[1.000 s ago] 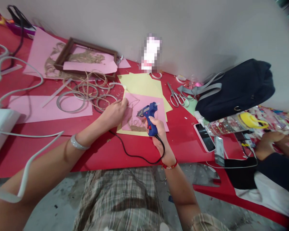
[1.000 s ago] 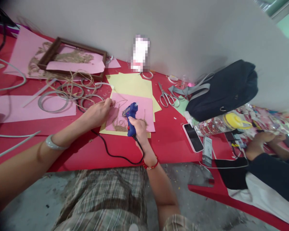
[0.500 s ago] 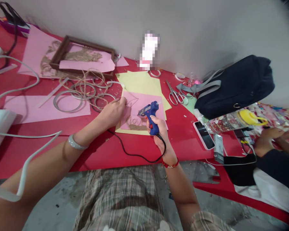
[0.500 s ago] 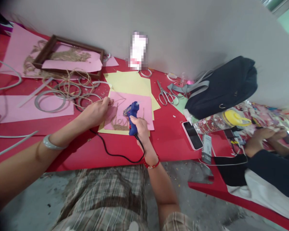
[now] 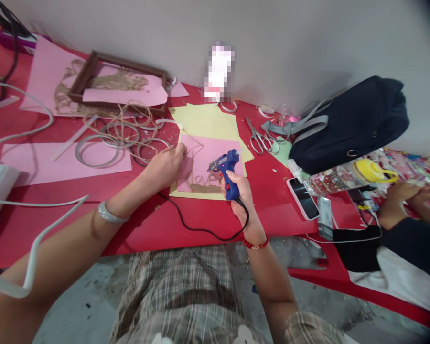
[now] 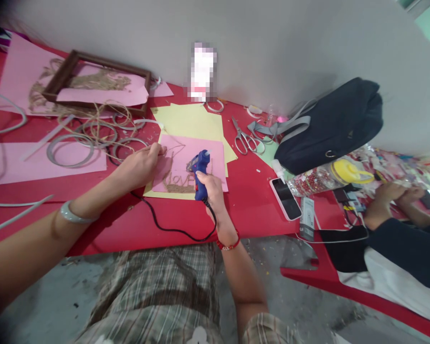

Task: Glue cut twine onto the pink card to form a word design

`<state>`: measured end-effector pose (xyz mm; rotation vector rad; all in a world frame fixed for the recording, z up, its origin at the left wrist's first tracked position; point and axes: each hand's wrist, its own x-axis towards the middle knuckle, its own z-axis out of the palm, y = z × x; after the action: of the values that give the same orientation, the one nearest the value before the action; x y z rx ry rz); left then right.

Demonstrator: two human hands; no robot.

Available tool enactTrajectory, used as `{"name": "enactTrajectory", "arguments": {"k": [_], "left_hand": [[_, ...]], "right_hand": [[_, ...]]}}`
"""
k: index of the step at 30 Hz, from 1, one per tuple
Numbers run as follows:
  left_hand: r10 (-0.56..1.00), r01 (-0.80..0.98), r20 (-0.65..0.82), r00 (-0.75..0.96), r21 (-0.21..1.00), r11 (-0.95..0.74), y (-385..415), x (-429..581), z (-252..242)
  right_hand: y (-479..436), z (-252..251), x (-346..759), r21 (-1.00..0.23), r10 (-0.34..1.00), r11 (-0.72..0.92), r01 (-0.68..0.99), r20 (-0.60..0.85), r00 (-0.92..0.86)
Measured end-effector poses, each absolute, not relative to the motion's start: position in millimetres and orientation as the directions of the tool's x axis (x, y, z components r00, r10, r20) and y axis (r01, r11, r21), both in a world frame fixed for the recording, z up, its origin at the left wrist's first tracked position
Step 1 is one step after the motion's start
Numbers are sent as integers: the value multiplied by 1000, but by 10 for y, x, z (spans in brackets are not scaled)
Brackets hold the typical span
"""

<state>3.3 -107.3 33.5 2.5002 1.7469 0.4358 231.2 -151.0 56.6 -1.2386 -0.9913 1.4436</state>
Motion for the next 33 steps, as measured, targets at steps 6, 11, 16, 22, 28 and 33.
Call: {"name": "enactTrajectory", "arguments": {"k": [6,11,16,22,28,33], "left_hand": [[922,902,204,329,221,-371,-1071,36,360],[929,901,186,319,246,-359,-1067,34,368],[925,893,191,328,256,-369,-1059,18,348],[917,874,214,335,294,-388,-1056,6,337],[921,871,211,328,310,-381,-1054,10,333],[915,862,239,325,323,-391,-1040,-4,301]], "right_hand": [[-1486,563,2331,-963,979,-206,-172,-204,-29],[-1520,613,2341,-961,978,-205,-184,-207,-9],[-1553,649,2377,-954,970,-240,-180,-244,0],[-1542,624,2423,-952,970,-239,-189,-243,-4],[-1574,667,2452,-963,979,-198,-182,-202,5],[-1567,628,2504,-967,979,-197,-164,-202,13]]}}
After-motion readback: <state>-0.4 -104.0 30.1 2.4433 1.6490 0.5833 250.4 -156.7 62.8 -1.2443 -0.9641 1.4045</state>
